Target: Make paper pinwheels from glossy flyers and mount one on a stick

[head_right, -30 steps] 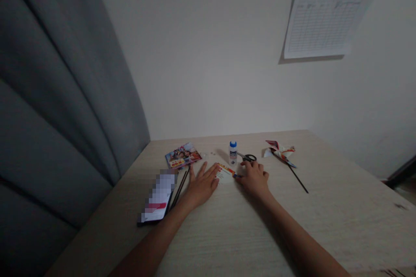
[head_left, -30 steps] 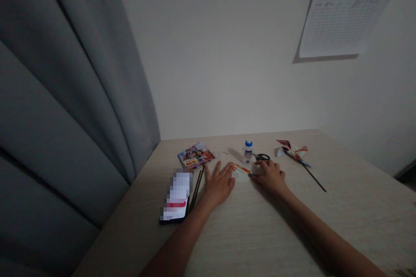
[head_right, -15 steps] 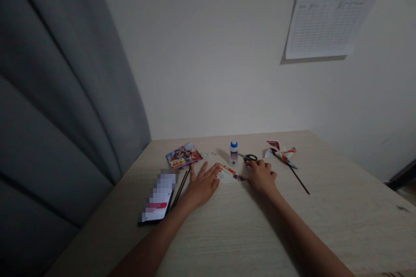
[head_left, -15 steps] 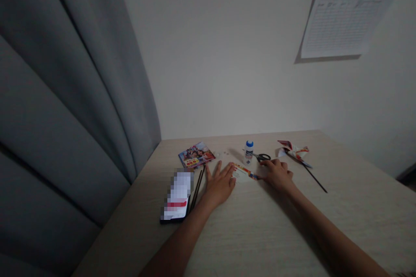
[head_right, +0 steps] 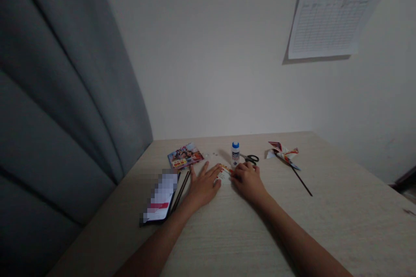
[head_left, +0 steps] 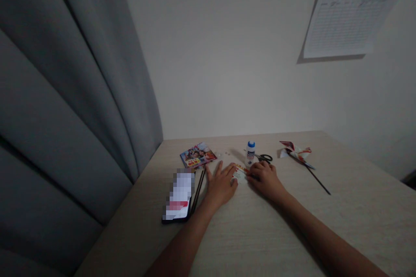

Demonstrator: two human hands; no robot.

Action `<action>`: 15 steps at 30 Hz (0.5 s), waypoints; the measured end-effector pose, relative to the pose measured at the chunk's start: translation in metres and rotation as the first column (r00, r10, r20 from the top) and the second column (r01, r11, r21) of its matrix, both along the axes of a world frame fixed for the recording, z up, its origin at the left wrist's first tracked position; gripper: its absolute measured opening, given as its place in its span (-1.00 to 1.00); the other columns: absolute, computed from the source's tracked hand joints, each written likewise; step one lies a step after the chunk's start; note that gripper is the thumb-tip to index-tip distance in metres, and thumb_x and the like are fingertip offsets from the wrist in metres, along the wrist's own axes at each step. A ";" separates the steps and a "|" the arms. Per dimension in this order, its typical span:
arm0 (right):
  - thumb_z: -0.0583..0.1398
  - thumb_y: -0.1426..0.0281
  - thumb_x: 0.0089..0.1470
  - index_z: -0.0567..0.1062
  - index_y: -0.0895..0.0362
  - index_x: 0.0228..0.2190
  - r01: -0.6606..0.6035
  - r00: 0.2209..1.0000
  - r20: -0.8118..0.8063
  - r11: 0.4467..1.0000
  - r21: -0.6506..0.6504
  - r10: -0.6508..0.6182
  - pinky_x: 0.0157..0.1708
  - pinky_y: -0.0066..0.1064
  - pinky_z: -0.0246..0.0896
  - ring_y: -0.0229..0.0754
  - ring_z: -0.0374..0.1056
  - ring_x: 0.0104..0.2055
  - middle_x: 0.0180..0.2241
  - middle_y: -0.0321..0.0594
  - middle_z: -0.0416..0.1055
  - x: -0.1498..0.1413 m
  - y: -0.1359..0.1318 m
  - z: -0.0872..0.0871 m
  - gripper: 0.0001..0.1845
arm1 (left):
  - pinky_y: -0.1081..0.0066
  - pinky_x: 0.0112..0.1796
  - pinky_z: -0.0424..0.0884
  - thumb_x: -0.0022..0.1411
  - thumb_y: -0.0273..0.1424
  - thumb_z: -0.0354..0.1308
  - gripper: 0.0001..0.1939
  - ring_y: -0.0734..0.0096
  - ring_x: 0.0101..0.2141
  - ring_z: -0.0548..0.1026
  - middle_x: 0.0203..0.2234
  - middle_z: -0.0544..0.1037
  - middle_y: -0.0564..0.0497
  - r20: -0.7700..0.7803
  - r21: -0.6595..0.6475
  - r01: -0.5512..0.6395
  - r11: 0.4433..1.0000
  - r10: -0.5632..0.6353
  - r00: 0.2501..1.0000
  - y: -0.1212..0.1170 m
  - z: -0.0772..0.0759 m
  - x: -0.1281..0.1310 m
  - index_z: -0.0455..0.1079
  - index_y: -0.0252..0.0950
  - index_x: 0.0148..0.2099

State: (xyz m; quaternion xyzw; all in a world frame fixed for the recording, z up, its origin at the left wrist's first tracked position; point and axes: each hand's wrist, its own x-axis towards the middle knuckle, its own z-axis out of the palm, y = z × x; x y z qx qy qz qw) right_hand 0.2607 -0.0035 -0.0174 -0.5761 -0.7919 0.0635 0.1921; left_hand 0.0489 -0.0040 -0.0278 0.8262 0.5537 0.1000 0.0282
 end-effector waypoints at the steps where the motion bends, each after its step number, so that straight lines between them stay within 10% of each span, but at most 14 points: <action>1: 0.19 0.20 0.20 0.59 -0.02 -0.20 0.002 1.000 0.008 1.000 0.001 -0.002 0.06 -0.07 -0.03 0.02 0.19 0.07 -0.06 -0.21 0.49 -0.001 0.000 0.000 -0.78 | -0.46 0.18 -0.54 0.42 -0.07 -0.21 -0.44 -0.01 0.39 -0.12 0.36 0.17 0.14 0.006 0.010 -0.009 1.000 0.008 1.000 0.000 0.000 0.001 0.03 0.08 0.41; 15: 0.27 0.10 0.10 0.55 -0.17 -0.04 0.029 0.999 -0.036 0.994 -0.104 -0.033 -0.01 -0.07 0.05 0.08 0.17 0.08 0.03 -0.20 0.43 0.000 0.005 -0.002 -0.63 | -0.50 0.15 -0.48 0.36 0.11 -0.25 -0.31 -0.11 0.40 -0.26 0.40 0.07 0.12 -0.018 -0.007 -0.073 0.997 0.073 0.997 0.000 -0.005 0.005 -0.13 0.10 0.45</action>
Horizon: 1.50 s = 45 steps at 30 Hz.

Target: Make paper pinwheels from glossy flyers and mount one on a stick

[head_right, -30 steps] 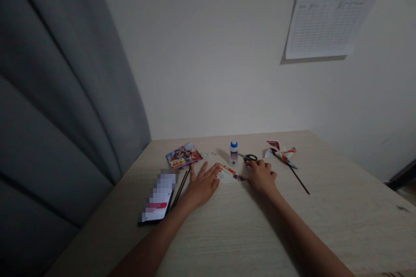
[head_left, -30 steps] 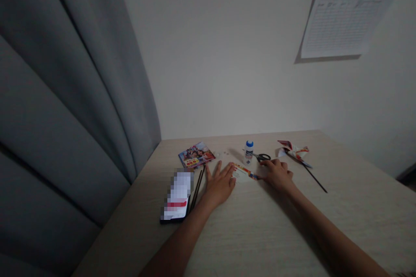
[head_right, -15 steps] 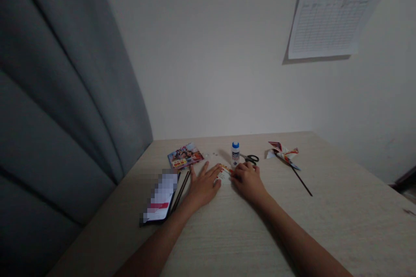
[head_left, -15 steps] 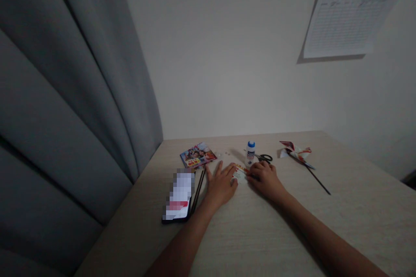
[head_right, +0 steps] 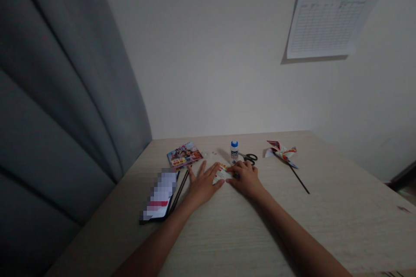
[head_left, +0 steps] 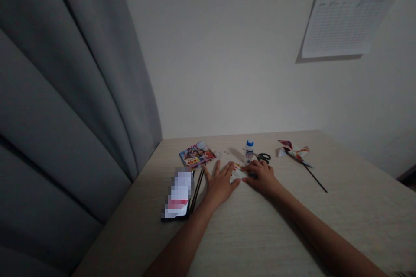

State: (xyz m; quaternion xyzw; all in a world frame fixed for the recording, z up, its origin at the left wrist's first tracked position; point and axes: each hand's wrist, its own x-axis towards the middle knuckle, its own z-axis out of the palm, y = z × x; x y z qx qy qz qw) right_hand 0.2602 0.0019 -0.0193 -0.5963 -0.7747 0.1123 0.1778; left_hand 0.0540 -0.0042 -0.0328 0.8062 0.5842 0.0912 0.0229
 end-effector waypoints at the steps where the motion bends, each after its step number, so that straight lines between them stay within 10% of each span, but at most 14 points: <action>1: 0.27 0.11 0.10 0.54 -0.20 -0.02 0.000 1.000 0.004 1.000 -0.008 0.000 0.00 -0.06 0.04 0.08 0.17 0.09 0.03 -0.20 0.42 0.000 0.000 0.001 -0.62 | -0.51 0.15 -0.47 0.37 0.10 -0.24 -0.31 -0.12 0.40 -0.29 0.41 0.03 0.12 -0.011 -0.003 -0.015 1.000 0.015 1.000 0.000 -0.001 0.000 -0.16 0.10 0.46; 14: 0.26 0.17 0.11 0.53 -0.29 0.01 0.023 1.000 0.015 0.999 -0.036 -0.022 0.02 -0.02 0.04 0.08 0.16 0.08 0.02 -0.19 0.39 -0.003 0.002 -0.001 -0.61 | -0.54 0.12 -0.40 0.44 -0.13 -0.26 -0.37 -0.05 0.41 -0.31 0.45 -0.23 0.07 -0.064 0.011 -0.117 0.993 0.118 0.991 -0.012 -0.002 -0.018 -0.34 0.12 0.46; 31: 0.24 0.16 0.12 0.53 -0.29 0.00 0.007 1.000 -0.028 1.000 -0.029 -0.008 0.04 -0.01 0.03 0.08 0.16 0.09 0.01 -0.20 0.39 0.001 0.002 -0.004 -0.63 | -0.55 0.11 -0.25 0.41 -0.17 -0.16 -0.30 -0.09 0.40 -0.37 0.43 -0.40 0.06 -0.179 -0.294 -0.203 0.934 0.155 0.972 -0.014 0.036 -0.062 -0.38 0.06 0.46; 45: 0.24 0.22 0.10 0.55 -0.22 -0.01 0.028 0.999 -0.020 1.000 -0.003 -0.028 0.05 0.00 0.04 0.08 0.17 0.08 0.01 -0.18 0.39 -0.001 -0.001 -0.003 -0.62 | -0.46 0.18 -0.31 0.43 -0.14 -0.16 -0.44 -0.09 0.40 -0.25 0.44 -0.11 0.11 -0.006 -0.043 -0.040 0.998 0.039 0.999 -0.012 0.026 -0.042 -0.04 0.12 0.43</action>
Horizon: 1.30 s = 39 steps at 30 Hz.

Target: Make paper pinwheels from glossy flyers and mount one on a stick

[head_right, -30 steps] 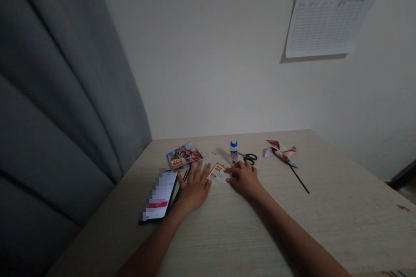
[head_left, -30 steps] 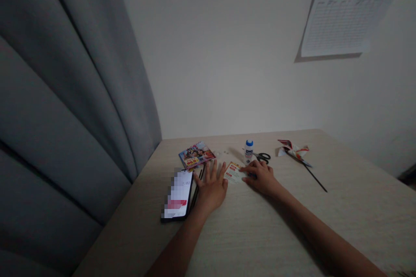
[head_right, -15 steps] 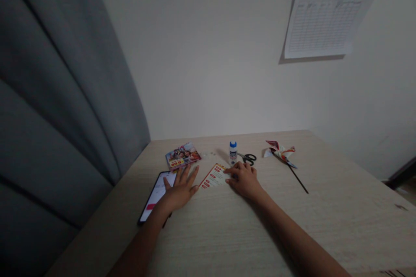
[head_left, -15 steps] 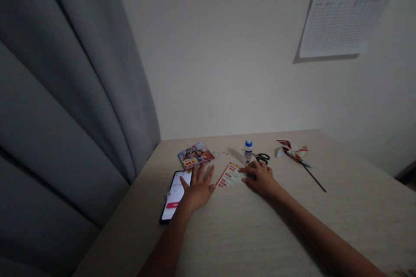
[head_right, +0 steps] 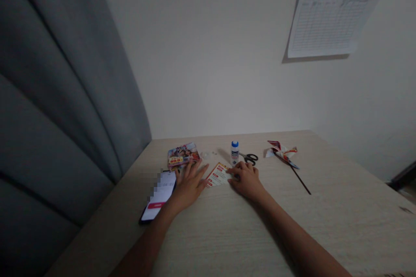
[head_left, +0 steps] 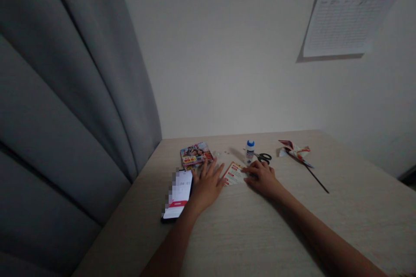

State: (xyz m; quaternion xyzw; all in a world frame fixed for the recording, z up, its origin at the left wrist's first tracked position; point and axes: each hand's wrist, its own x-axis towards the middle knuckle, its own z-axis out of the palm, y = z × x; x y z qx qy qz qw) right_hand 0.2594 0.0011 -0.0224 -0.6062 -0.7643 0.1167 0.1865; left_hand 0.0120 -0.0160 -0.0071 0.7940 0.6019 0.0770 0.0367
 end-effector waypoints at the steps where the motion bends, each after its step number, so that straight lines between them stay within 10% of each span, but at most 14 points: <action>1: 0.24 0.22 0.09 0.55 -0.21 -0.02 0.007 1.000 0.002 1.000 0.007 -0.007 0.04 0.00 0.04 0.08 0.17 0.08 0.00 -0.18 0.39 -0.002 -0.001 0.000 -0.62 | -0.47 0.18 -0.33 0.43 -0.11 -0.15 -0.45 -0.07 0.40 -0.22 0.44 -0.07 0.13 0.022 0.038 0.022 0.999 -0.023 0.999 -0.001 -0.002 0.007 -0.01 0.15 0.42; 13: 0.27 0.03 0.07 0.57 -0.12 -0.08 0.050 0.999 0.013 0.997 0.050 -0.051 0.06 0.00 0.02 0.09 0.18 0.06 -0.04 -0.13 0.38 -0.016 -0.003 -0.004 -0.60 | -0.49 0.17 -0.43 0.39 -0.04 -0.07 -0.45 -0.06 0.39 -0.15 0.40 0.07 0.14 0.113 0.113 0.003 0.994 -0.016 0.993 0.004 -0.031 0.040 0.07 0.19 0.38; 39: 0.13 0.35 0.14 0.45 -0.30 0.11 -0.234 0.972 -0.029 0.958 -0.166 0.233 0.09 0.07 0.07 0.09 0.18 0.09 0.14 -0.23 0.34 0.041 0.028 -0.011 -0.47 | -0.45 0.16 -0.42 0.37 -0.16 0.00 -0.30 -0.09 0.39 -0.43 0.44 -0.40 0.07 -0.036 -0.147 -0.124 0.981 0.120 0.992 0.006 0.005 -0.011 -0.20 0.17 0.44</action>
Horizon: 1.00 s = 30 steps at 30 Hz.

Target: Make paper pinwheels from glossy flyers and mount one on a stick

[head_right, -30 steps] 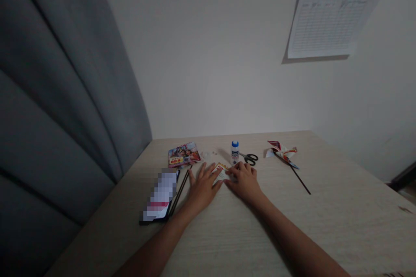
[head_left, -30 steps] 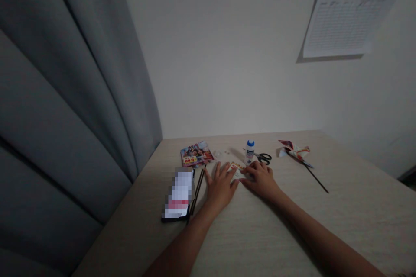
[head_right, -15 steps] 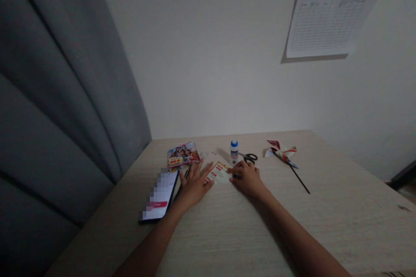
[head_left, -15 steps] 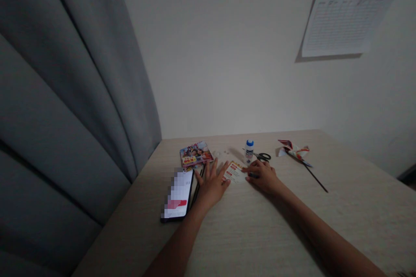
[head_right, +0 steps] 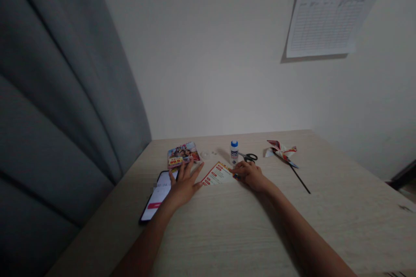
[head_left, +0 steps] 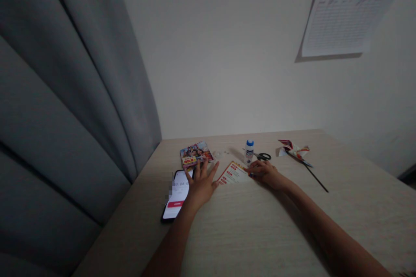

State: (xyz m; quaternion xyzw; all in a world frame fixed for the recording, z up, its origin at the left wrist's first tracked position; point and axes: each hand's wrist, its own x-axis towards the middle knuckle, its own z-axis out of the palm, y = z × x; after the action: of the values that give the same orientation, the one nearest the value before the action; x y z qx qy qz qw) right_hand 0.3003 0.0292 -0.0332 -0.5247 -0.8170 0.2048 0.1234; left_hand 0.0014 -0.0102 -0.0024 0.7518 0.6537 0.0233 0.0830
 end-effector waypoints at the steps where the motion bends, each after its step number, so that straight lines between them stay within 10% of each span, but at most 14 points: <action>1: 0.13 0.38 0.11 0.45 -0.27 0.12 -0.017 1.000 -0.016 1.000 0.000 0.017 0.10 0.05 0.08 0.08 0.19 0.08 0.14 -0.23 0.34 0.002 0.001 0.001 -0.45 | -0.45 0.16 -0.41 0.37 -0.18 0.00 -0.30 -0.09 0.39 -0.44 0.44 -0.40 0.08 0.001 -0.006 0.001 1.000 -0.001 1.000 0.000 0.000 -0.001 -0.20 0.18 0.45; 19: 0.11 0.55 -0.15 0.54 0.00 0.05 -0.258 0.914 -0.335 0.965 -0.043 0.230 0.25 -0.05 0.06 -0.01 0.27 0.20 0.16 -0.21 0.41 0.021 -0.002 0.019 -0.32 | -0.47 0.15 -0.36 0.32 -0.20 0.06 -0.23 -0.12 0.40 -0.38 0.45 -0.35 0.02 -0.020 0.041 0.003 0.999 -0.002 1.000 0.004 -0.007 -0.008 -0.22 0.12 0.46; 24: 0.09 0.51 -0.10 0.60 0.10 -0.13 0.032 0.906 -0.423 0.999 0.034 -0.015 0.07 -0.16 0.27 -0.01 0.41 0.04 -0.03 -0.14 0.54 0.022 0.000 0.011 -0.51 | -0.43 0.18 -0.41 0.29 -0.25 0.11 -0.26 -0.11 0.40 -0.33 0.46 -0.25 -0.02 0.029 0.107 0.004 0.994 -0.007 1.000 0.003 -0.008 -0.004 -0.05 0.09 0.44; 30: 0.24 0.23 0.06 0.54 0.14 -0.06 0.361 0.903 -0.344 0.888 0.285 -0.256 0.01 -0.16 0.26 0.03 0.38 -0.03 -0.11 -0.05 0.54 0.008 0.010 0.002 -0.58 | -0.40 0.21 -0.31 0.30 -0.26 0.10 -0.47 -0.09 0.40 -0.19 0.42 0.03 0.00 0.114 0.151 0.017 0.988 -0.034 0.993 -0.001 -0.009 0.010 0.28 0.03 0.31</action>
State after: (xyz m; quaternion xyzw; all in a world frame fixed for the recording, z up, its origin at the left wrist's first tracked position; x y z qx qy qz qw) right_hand 0.3084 0.0390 -0.0316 -0.5828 -0.7169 0.1137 0.3653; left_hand 0.0114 -0.0117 -0.0109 0.7615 0.6346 0.1149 0.0645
